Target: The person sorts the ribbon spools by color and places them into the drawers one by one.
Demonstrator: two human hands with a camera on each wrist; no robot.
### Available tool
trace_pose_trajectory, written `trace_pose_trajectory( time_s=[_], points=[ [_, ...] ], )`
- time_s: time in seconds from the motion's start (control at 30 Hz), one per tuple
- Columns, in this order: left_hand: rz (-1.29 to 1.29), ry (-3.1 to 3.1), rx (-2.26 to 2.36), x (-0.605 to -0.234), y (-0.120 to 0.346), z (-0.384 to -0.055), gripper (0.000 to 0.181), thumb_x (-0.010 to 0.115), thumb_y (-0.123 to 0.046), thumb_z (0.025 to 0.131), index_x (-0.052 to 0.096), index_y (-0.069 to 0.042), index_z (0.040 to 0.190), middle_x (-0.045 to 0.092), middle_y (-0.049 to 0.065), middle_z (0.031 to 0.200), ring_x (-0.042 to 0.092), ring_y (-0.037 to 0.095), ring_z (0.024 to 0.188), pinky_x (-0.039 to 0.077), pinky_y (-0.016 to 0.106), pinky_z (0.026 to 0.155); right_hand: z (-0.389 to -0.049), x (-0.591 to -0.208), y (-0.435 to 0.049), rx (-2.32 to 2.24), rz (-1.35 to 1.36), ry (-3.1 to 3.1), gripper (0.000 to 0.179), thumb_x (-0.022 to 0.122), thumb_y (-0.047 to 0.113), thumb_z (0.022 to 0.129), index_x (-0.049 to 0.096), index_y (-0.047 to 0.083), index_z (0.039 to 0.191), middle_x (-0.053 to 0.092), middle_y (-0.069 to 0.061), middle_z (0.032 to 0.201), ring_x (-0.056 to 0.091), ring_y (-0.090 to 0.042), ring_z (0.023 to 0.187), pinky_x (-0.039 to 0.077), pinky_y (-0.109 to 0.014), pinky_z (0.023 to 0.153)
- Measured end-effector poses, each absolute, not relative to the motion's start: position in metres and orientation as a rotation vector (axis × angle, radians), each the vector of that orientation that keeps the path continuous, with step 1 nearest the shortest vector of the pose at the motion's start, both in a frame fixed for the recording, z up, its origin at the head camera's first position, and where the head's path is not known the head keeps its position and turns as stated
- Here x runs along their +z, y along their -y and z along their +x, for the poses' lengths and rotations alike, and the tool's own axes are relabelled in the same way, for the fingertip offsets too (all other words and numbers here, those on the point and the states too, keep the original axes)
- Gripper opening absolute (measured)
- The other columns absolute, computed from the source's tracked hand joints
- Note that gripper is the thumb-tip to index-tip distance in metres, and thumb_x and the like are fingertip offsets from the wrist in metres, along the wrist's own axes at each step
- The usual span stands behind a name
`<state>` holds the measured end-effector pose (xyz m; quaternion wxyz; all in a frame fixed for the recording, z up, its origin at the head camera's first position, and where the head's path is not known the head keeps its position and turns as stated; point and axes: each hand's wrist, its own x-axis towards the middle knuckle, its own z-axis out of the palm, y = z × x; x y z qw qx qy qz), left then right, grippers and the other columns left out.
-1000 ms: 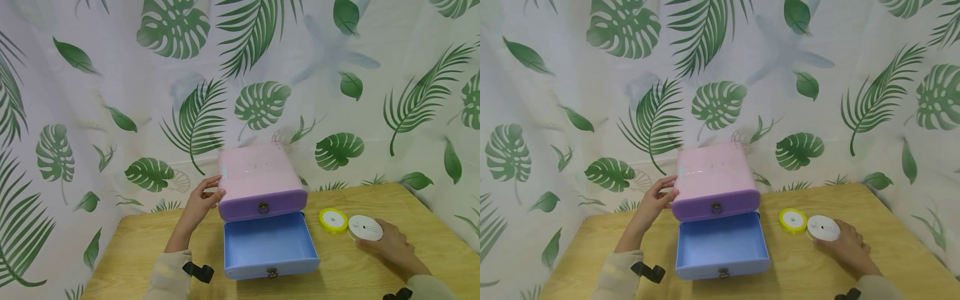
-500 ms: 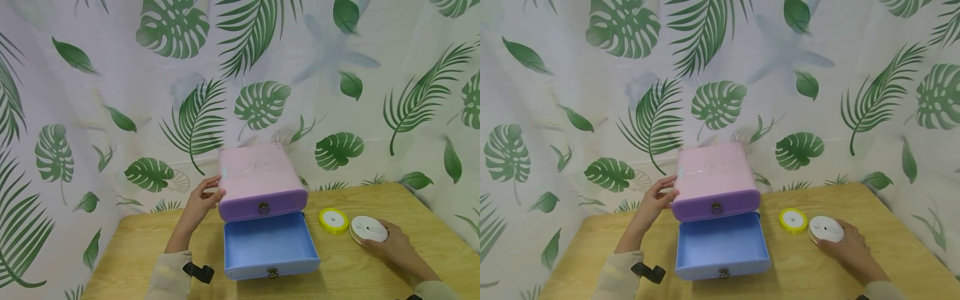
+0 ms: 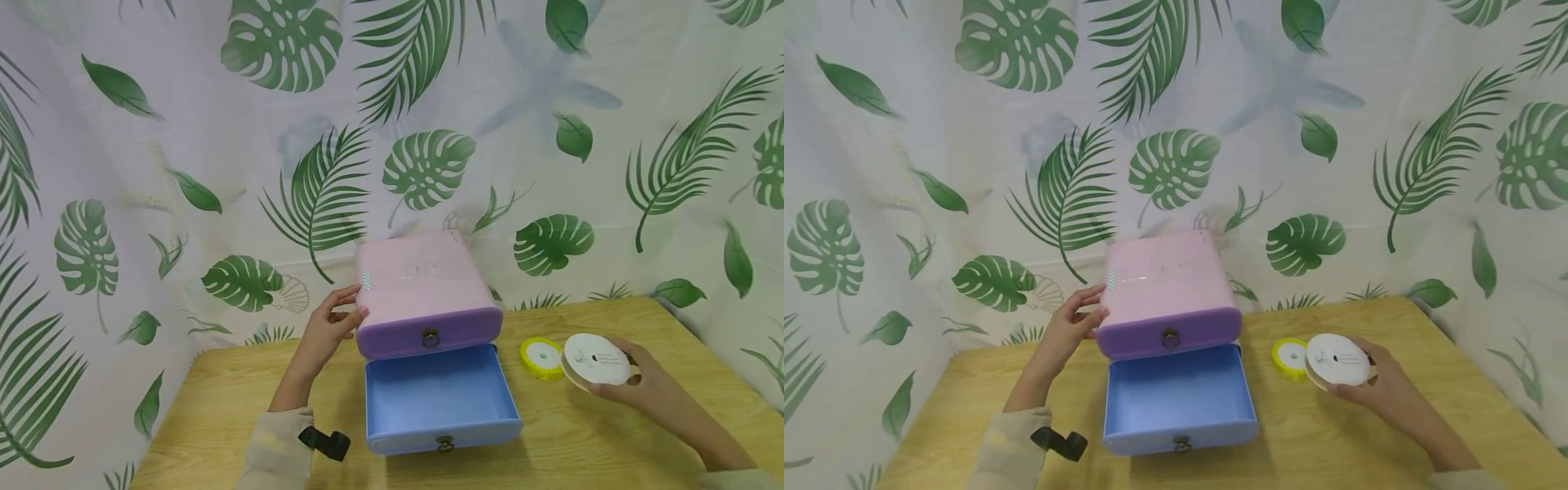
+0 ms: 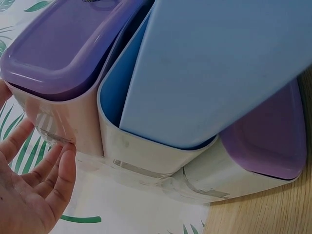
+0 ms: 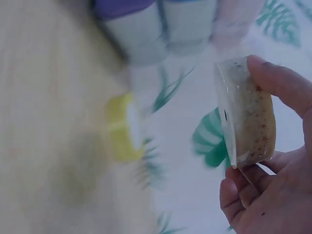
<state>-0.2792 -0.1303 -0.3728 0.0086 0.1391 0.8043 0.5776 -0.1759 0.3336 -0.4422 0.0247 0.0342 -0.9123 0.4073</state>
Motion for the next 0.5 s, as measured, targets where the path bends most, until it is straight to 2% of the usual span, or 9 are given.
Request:
trace_pose_trajectory(
  time_s=[0.07,0.1,0.17,0.27,0.4,0.5],
  points=[
    [0.427,-2.518,1.804,-0.372,0.13,-0.279,0.05,0.063,-0.032,0.093,0.048,-0.03,0.14,0.049,0.01,0.139,0.059,0.026,0.11,0.054,0.04,0.086,-0.173,-0.432,-0.326,1.284,0.127,2.82,0.087,0.073,0.023,0.086,0.02,-0.005,0.149,0.028,-0.03,0.142,0.038,0.006,0.096,0.043,-0.017,0.07],
    [0.422,-2.517,1.806,-0.372,0.13,-0.279,0.049,0.064,-0.032,0.093,0.049,-0.031,0.14,0.049,0.01,0.139,0.059,0.025,0.11,0.054,0.039,0.085,-0.172,-0.426,-0.322,1.309,0.142,2.824,0.087,0.073,0.022,0.086,0.019,-0.004,0.15,0.027,-0.03,0.143,0.042,0.002,0.099,0.044,-0.018,0.07],
    [0.413,-2.516,1.809,-0.373,0.13,-0.279,0.049,0.064,-0.032,0.093,0.049,-0.031,0.14,0.049,0.01,0.139,0.059,0.025,0.11,0.054,0.037,0.084,-0.169,-0.416,-0.312,1.362,0.163,2.842,0.089,0.073,0.023,0.086,0.018,-0.001,0.151,0.026,-0.03,0.145,0.049,-0.011,0.104,0.047,-0.021,0.069],
    [0.405,-2.507,1.823,-0.373,0.13,-0.277,0.049,0.064,-0.031,0.093,0.05,-0.029,0.14,0.049,0.01,0.138,0.06,0.024,0.109,0.053,0.042,0.086,-0.166,-0.405,-0.296,1.415,0.217,2.869,0.091,0.074,0.024,0.085,0.017,0.003,0.152,0.026,-0.028,0.146,0.053,-0.033,0.106,0.049,-0.025,0.069],
    [0.41,-2.503,1.83,-0.373,0.13,-0.278,0.049,0.064,-0.03,0.093,0.05,-0.029,0.14,0.049,0.01,0.138,0.059,0.025,0.109,0.051,0.051,0.09,-0.164,-0.395,-0.274,1.371,0.345,2.854,0.089,0.077,0.026,0.082,0.024,0.008,0.15,0.032,-0.022,0.145,0.05,-0.026,0.106,0.048,-0.023,0.073],
    [0.42,-2.508,1.821,-0.374,0.13,-0.279,0.049,0.064,-0.031,0.093,0.049,-0.031,0.14,0.049,0.01,0.139,0.059,0.025,0.11,0.051,0.052,0.091,-0.163,-0.388,-0.258,1.318,0.455,2.814,0.085,0.079,0.027,0.08,0.03,0.009,0.148,0.037,-0.016,0.142,0.046,-0.012,0.104,0.046,-0.022,0.078]
  ],
)
